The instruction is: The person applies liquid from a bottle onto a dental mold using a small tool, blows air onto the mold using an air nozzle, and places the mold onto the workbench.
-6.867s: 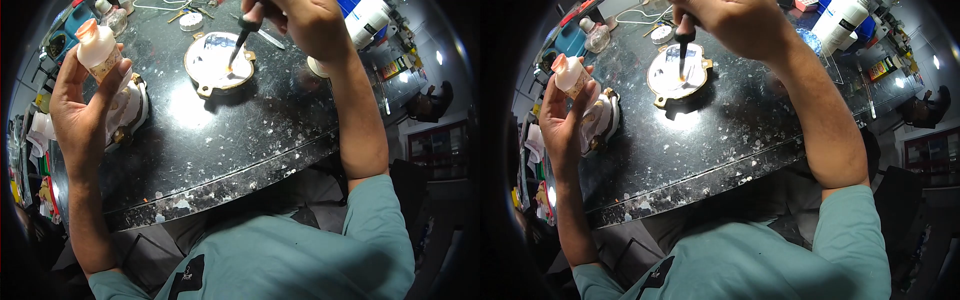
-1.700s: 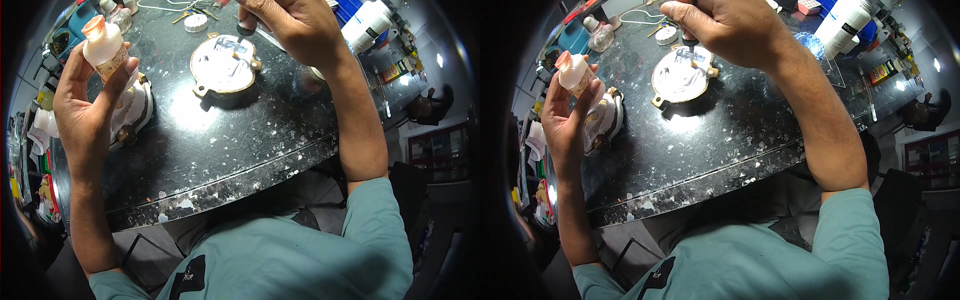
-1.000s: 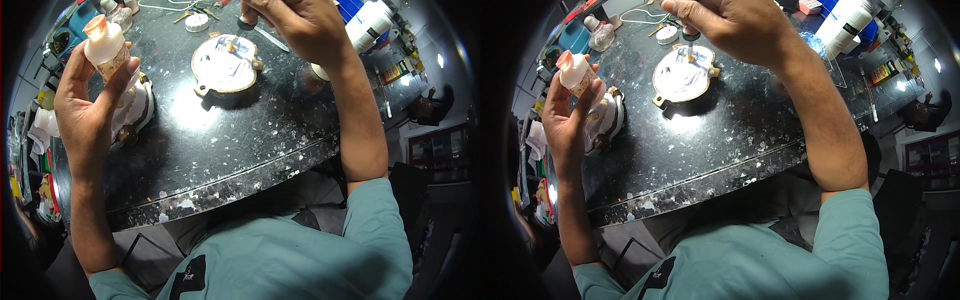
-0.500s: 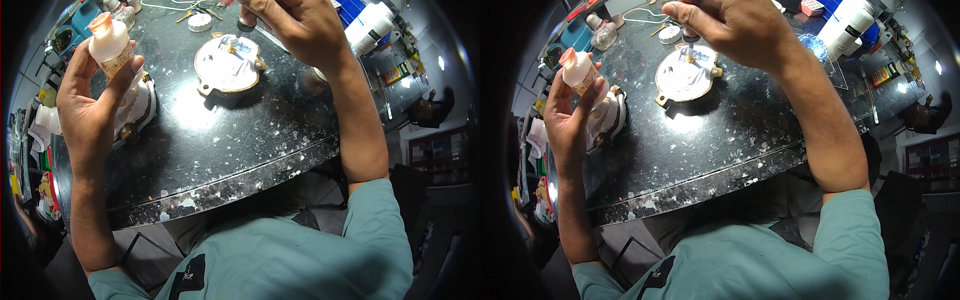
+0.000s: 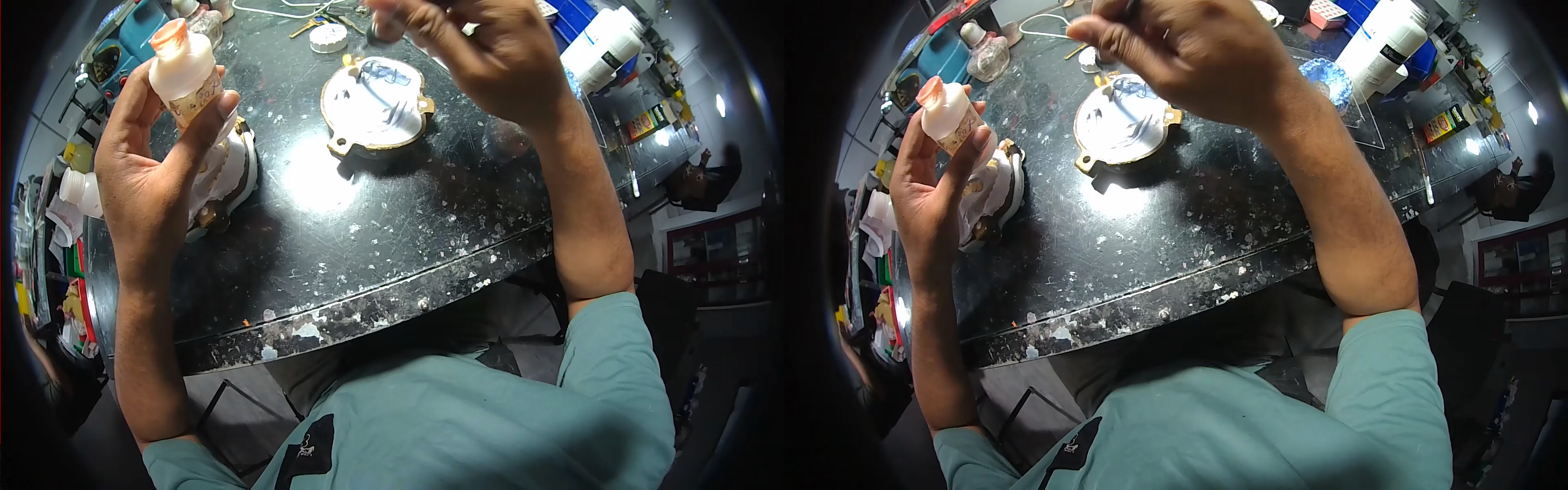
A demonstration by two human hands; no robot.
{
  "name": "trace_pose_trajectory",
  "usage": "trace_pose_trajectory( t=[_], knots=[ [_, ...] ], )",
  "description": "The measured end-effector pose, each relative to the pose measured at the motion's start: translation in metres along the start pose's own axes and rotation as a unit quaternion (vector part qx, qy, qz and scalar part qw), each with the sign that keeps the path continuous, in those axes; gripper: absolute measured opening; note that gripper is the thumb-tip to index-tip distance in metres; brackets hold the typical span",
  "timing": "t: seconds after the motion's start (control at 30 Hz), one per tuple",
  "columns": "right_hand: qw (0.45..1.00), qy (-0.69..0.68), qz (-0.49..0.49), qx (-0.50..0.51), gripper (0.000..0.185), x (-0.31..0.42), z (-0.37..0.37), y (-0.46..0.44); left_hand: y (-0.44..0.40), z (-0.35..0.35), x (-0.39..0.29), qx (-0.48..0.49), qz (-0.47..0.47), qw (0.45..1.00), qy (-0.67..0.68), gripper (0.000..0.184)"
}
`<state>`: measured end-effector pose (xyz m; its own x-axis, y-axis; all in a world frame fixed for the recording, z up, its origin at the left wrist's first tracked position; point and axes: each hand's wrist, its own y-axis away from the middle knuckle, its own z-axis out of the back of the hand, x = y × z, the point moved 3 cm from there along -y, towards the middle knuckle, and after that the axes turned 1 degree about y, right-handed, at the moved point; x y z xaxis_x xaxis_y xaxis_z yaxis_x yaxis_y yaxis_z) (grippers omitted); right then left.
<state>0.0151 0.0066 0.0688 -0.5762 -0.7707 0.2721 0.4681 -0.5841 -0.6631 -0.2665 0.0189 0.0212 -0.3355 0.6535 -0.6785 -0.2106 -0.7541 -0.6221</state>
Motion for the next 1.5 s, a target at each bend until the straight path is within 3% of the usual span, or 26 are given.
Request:
trace_pose_trajectory(
  t=[0.03,0.13,0.2,0.27,0.33,0.37,0.5,0.57,0.63,0.67,0.77,0.83,0.97,1.03,1.07,1.13,1.3,1.33,1.43,1.5],
  knots=[
    [0.997,0.045,-0.033,0.047,0.022,0.005,0.000,-0.001,0.000,-0.001,0.000,0.002,-0.001,1.000,-0.001,0.055],
    [0.991,-0.133,0.006,-0.009,0.026,-0.016,-0.007,0.003,-0.001,0.000,0.001,0.006,-0.003,1.000,0.003,0.055],
    [0.988,-0.153,0.012,-0.029,0.026,-0.016,-0.006,0.003,0.000,0.001,0.001,0.003,-0.001,1.000,0.001,0.056],
    [0.996,-0.083,0.027,-0.035,0.025,-0.014,-0.005,0.003,0.000,0.001,0.002,0.003,-0.002,1.000,-0.001,0.056],
    [0.983,-0.169,-0.063,-0.030,0.024,-0.017,-0.007,0.006,0.000,0.002,0.003,0.006,-0.005,1.000,-0.003,0.057],
    [0.945,-0.285,-0.158,-0.021,0.024,-0.021,-0.010,0.009,0.000,0.001,0.003,0.005,-0.003,1.000,-0.003,0.057],
    [0.989,-0.110,-0.091,0.036,0.026,-0.005,0.006,0.000,0.000,0.001,0.001,0.005,-0.003,1.000,-0.001,0.056],
    [0.982,-0.129,-0.128,0.043,0.026,0.004,0.009,0.001,-0.001,0.000,0.000,0.006,-0.003,1.000,0.004,0.056],
    [0.939,-0.280,-0.201,-0.011,0.026,0.001,0.003,0.005,-0.001,0.001,0.000,0.006,0.002,1.000,0.006,0.056],
    [0.945,-0.286,-0.154,-0.034,0.026,-0.014,-0.006,0.003,0.000,0.001,0.000,0.005,0.000,1.000,0.000,0.056],
    [0.987,-0.095,-0.127,0.031,0.026,0.006,0.002,0.002,-0.001,0.000,0.000,0.005,-0.004,1.000,-0.003,0.055],
    [0.978,-0.095,-0.174,0.055,0.028,0.009,0.004,-0.003,0.000,0.000,-0.001,0.006,0.001,1.000,0.006,0.055],
    [0.981,-0.150,-0.118,0.037,0.027,0.004,0.005,0.002,-0.001,0.001,0.000,0.009,-0.010,1.000,0.003,0.054],
    [0.975,-0.166,-0.143,0.028,0.027,0.005,0.001,0.004,-0.001,0.000,-0.001,0.009,-0.007,1.000,0.007,0.053],
    [0.943,-0.234,-0.226,0.073,0.027,-0.002,0.005,0.003,-0.001,0.000,-0.001,0.010,-0.008,1.000,0.006,0.053],
    [0.945,-0.259,-0.197,0.020,0.027,-0.004,0.003,0.004,-0.001,0.001,-0.001,0.010,-0.012,1.000,0.004,0.053],
    [0.968,-0.208,-0.134,0.037,0.028,0.004,0.002,0.004,-0.001,-0.001,-0.001,0.009,-0.005,1.000,0.001,0.053],
    [0.960,-0.259,-0.110,0.018,0.028,-0.002,-0.001,0.005,-0.001,-0.001,-0.001,0.008,-0.004,1.000,-0.001,0.053],
    [0.967,-0.245,-0.070,-0.023,0.029,-0.009,-0.012,0.002,-0.001,0.000,-0.002,0.007,-0.015,1.000,-0.015,0.053],
    [0.987,-0.136,-0.089,0.004,0.029,0.005,-0.002,0.002,-0.001,0.000,-0.001,0.007,-0.008,1.000,-0.005,0.053]
  ],
)
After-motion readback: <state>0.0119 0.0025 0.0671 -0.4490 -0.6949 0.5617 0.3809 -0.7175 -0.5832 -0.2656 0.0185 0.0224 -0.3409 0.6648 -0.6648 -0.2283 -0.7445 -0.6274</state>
